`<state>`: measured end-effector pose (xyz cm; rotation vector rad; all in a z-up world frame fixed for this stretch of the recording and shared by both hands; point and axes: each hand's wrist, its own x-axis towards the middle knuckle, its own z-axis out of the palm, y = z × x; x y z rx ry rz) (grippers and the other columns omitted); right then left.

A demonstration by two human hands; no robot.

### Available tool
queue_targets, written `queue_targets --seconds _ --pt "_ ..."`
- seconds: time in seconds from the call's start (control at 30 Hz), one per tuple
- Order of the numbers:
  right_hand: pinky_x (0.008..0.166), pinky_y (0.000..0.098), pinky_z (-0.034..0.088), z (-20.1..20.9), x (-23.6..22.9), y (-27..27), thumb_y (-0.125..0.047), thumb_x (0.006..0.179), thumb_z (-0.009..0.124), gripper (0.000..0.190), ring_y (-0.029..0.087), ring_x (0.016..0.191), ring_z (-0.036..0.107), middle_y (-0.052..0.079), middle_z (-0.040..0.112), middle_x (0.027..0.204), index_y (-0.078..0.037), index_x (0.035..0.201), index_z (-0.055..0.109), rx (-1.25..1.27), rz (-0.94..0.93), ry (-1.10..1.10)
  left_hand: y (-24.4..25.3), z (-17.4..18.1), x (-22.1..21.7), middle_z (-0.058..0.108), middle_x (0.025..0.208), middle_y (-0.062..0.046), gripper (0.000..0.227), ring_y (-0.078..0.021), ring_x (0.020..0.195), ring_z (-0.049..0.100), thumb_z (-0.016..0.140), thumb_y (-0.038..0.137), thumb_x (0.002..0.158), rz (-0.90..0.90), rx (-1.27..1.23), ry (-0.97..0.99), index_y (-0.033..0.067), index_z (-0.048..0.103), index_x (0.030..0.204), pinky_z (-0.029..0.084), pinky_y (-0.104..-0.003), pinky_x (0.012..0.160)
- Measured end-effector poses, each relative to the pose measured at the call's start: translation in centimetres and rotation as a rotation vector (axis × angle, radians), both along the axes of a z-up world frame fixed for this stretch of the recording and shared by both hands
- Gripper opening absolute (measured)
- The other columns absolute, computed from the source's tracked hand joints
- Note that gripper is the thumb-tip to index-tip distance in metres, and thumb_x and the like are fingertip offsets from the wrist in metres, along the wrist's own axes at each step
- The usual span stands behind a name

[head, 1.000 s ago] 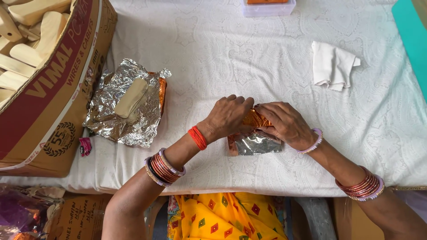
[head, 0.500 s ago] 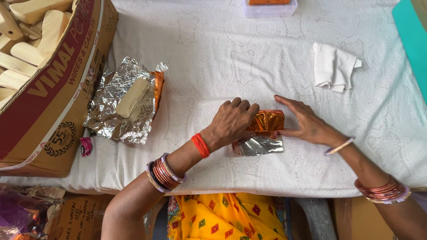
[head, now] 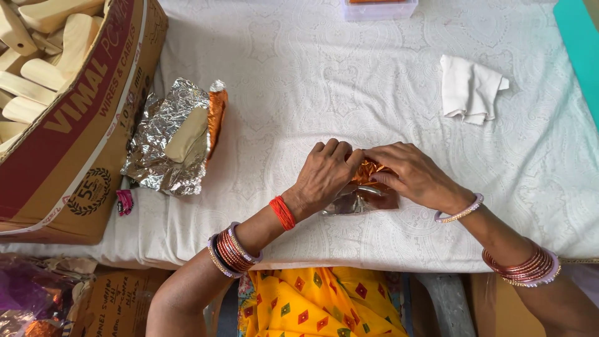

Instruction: Cleaning and wrapping wooden blocks in foil and placing them into small plastic cases.

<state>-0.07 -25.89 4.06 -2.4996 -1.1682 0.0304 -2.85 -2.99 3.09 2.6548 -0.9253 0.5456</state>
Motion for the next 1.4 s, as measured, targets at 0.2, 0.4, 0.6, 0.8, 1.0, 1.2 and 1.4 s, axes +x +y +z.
queue_targets --seconds 0.2,0.4,0.6,0.8,1.0,1.2,1.4 --pt "0.103 0.0392 0.049 0.0 -1.2 0.3 -0.023 0.083 0.073 0.049 0.023 0.115 0.063 0.006 0.067 0.126 -0.008 0.129 0.064 0.071 -0.035 -0.056 -0.1 -1.1 0.3 0.061 0.102 -0.008 0.064 -0.0249 0.096 0.061 0.092 0.027 0.066 0.009 -0.080 0.258 0.0099 0.051 0.112 0.054 -0.042 0.086" --pt "0.099 0.0344 0.055 -0.5 -2.6 0.5 -0.018 0.080 0.076 0.050 0.023 0.114 0.063 0.007 0.067 0.125 -0.008 0.127 0.065 0.137 -0.044 -0.113 -0.2 -0.7 0.6 0.059 0.106 -0.004 0.079 -0.0245 0.103 0.059 0.095 0.029 0.060 0.009 -0.078 0.409 0.0153 0.046 0.119 0.053 -0.042 0.089" --pt "0.095 0.0315 0.058 -1.3 -3.0 0.6 -0.013 0.075 0.079 0.053 0.022 0.111 0.064 0.007 0.067 0.123 -0.008 0.127 0.065 0.148 -0.066 -0.158 0.3 3.4 0.7 0.064 0.100 -0.008 0.084 -0.0244 0.093 0.064 0.089 0.048 0.063 -0.013 0.008 0.522 0.0115 0.051 0.129 0.051 -0.046 0.087" --pt "0.095 0.0306 0.058 -1.6 -3.1 0.7 -0.015 0.076 0.080 0.049 0.021 0.111 0.064 0.007 0.068 0.123 -0.007 0.122 0.067 0.189 -0.059 -0.188 0.5 0.0 1.5 0.071 0.076 -0.006 0.043 -0.0175 0.067 0.070 0.072 0.044 0.088 -0.030 -0.013 0.578 0.0072 0.069 0.109 0.060 -0.037 0.068" --pt "0.099 0.0375 0.053 -0.6 -3.1 0.4 -0.020 0.078 0.079 0.047 0.021 0.110 0.065 0.006 0.068 0.123 -0.006 0.122 0.068 0.152 -0.039 -0.177 0.6 0.2 0.7 0.071 0.070 -0.005 0.040 -0.0181 0.063 0.070 0.074 0.042 0.087 -0.028 -0.039 0.519 0.0064 0.069 0.104 0.059 -0.034 0.056" --pt "0.110 0.0428 0.046 0.1 -2.1 -0.6 -0.019 0.086 0.072 0.034 0.017 0.113 0.066 0.001 0.072 0.121 -0.013 0.120 0.070 0.146 0.001 -0.068 0.1 0.5 -1.2 0.069 0.077 -0.006 0.044 -0.0203 0.071 0.069 0.081 0.042 0.078 -0.023 -0.018 0.342 0.0057 0.069 0.098 0.059 -0.037 0.061" --pt "0.100 0.0398 0.053 1.0 -2.4 0.1 -0.021 0.089 0.065 0.045 0.022 0.113 0.067 0.005 0.070 0.125 -0.013 0.134 0.061 0.101 -0.081 0.205 -0.2 0.9 -2.9 0.066 0.082 -0.006 0.046 -0.0206 0.078 0.067 0.085 0.040 0.073 0.009 0.029 0.220 0.0038 0.067 0.094 0.058 -0.039 0.069"
